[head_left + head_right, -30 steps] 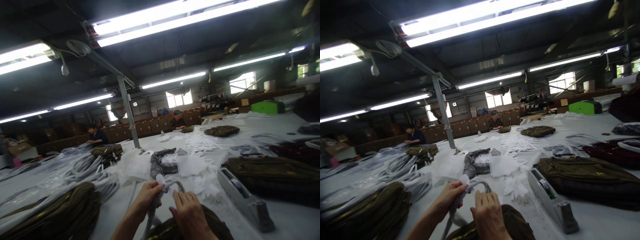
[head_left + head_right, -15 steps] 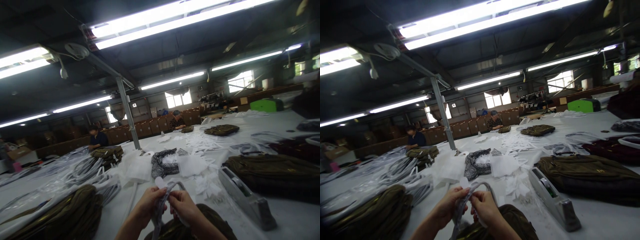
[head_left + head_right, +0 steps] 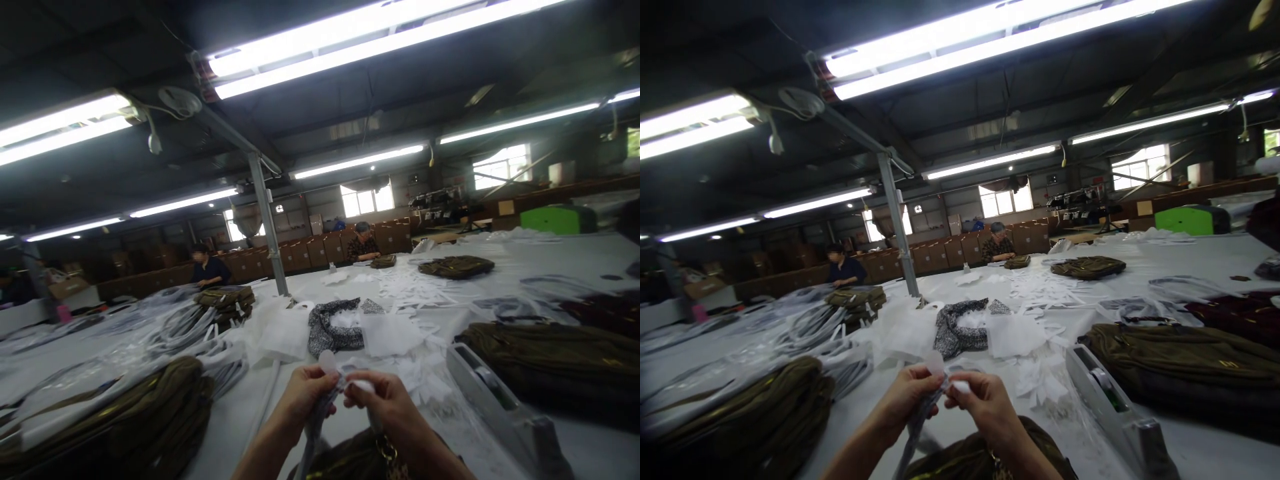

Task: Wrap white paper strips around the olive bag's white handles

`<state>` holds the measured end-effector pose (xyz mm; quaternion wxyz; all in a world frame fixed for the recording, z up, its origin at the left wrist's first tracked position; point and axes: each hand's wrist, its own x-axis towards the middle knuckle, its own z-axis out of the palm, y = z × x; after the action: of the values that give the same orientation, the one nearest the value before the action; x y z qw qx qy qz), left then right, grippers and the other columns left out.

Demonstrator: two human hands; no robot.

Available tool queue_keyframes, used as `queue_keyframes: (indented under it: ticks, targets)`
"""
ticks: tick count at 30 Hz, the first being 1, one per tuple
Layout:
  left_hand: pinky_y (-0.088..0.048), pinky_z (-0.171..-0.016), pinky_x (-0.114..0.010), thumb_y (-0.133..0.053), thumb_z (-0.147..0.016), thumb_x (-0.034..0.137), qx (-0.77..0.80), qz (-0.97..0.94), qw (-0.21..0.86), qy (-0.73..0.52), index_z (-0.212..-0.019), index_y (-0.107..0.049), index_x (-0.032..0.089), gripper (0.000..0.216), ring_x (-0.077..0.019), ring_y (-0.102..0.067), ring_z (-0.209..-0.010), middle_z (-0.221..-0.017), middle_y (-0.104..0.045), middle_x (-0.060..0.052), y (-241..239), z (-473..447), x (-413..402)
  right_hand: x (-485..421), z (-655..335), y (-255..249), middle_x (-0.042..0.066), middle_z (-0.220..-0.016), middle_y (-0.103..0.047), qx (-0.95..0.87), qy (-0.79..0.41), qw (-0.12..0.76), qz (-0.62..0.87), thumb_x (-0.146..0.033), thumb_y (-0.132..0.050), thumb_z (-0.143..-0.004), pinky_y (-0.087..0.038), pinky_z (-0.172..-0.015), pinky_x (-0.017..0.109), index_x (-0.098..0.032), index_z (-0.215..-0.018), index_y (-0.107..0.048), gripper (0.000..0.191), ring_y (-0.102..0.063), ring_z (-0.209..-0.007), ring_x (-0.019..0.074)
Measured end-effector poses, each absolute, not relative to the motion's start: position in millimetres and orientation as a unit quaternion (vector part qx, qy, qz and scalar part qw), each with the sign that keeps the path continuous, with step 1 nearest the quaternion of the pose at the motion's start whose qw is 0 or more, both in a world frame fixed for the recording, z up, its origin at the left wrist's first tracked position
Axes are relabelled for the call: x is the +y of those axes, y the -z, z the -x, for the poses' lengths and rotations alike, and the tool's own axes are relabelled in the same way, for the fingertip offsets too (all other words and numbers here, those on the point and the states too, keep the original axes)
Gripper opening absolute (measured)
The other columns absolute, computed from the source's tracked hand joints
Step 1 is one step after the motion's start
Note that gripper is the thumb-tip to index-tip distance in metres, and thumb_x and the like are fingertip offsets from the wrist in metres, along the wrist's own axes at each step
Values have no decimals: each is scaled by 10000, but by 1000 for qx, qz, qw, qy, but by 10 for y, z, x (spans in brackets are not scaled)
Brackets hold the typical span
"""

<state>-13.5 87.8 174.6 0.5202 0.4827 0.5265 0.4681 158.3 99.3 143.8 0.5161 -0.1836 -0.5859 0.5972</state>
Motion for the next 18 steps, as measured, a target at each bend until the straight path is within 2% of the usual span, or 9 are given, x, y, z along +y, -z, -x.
queue_keyframes:
  ticks: [2, 3, 5, 7, 9, 13, 18]
  targets:
    - [-369, -449, -224, -757, -575, 373, 519, -491, 511, -478, -716, -689, 78, 334, -99, -502, -423, -550, -627, -51, -1761, 67, 877, 1054, -1561, -1528, 16, -594, -591, -612, -524, 541, 240, -421, -630, -762, -406, -498, 205, -128, -678, -675, 308, -526, -515, 99]
    - [-371, -471, -225, -765, -563, 371, 506, -498, 509, -487, -681, -690, 75, 328, -103, -506, -449, -545, -629, -51, -1769, 26, 875, 1092, -1538, -1572, 1, -541, -560, -611, -514, 545, 256, -450, -632, -753, -362, -431, 192, -123, -651, -662, 344, -468, -444, 76]
    - [-383, -524, -225, -773, -551, 362, 463, -513, 511, -511, -615, -677, 75, 309, -117, -527, -515, -549, -634, -54, -1782, -59, 871, 1172, -1477, -1648, -18, -486, -545, -582, -550, 539, 261, -478, -677, -698, -317, -367, 174, -120, -727, -649, 360, -422, -380, 61]
    - [-400, -571, -224, -762, -572, 352, 426, -507, 519, -540, -611, -662, 85, 289, -125, -545, -566, -585, -645, -52, -1785, -124, 873, 1242, -1414, -1698, -12, -501, -583, -539, -605, 530, 250, -479, -729, -630, -358, -373, 166, -123, -827, -617, 422, -479, -393, 77]
    - [-397, -559, -214, -736, -613, 352, 425, -479, 510, -574, -657, -649, 94, 276, -111, -538, -553, -598, -640, -41, -1774, -150, 889, 1286, -1372, -1716, 5, -546, -616, -514, -630, 526, 249, -491, -754, -584, -421, -408, 177, -125, -832, -590, 471, -546, -443, 101]
    - [-355, -460, -188, -663, -683, 400, 450, -431, 459, -632, -767, -609, 118, 299, -90, -496, -471, -553, -592, 1, -1741, -108, 931, 1287, -1366, -1697, 6, -501, -589, -546, -620, 493, 272, -532, -705, -617, -388, -343, 164, -104, -708, -599, 450, -536, -394, 99]
    - [-393, -485, -202, -599, -739, 449, 459, -464, 413, -636, -771, -537, 164, 294, -111, -534, -498, -572, -580, 18, -1763, -82, 948, 1272, -1326, -1709, 24, -494, -610, -568, -590, 495, 291, -458, -711, -630, -425, -376, 175, -95, -700, -641, 377, -537, -402, 98]
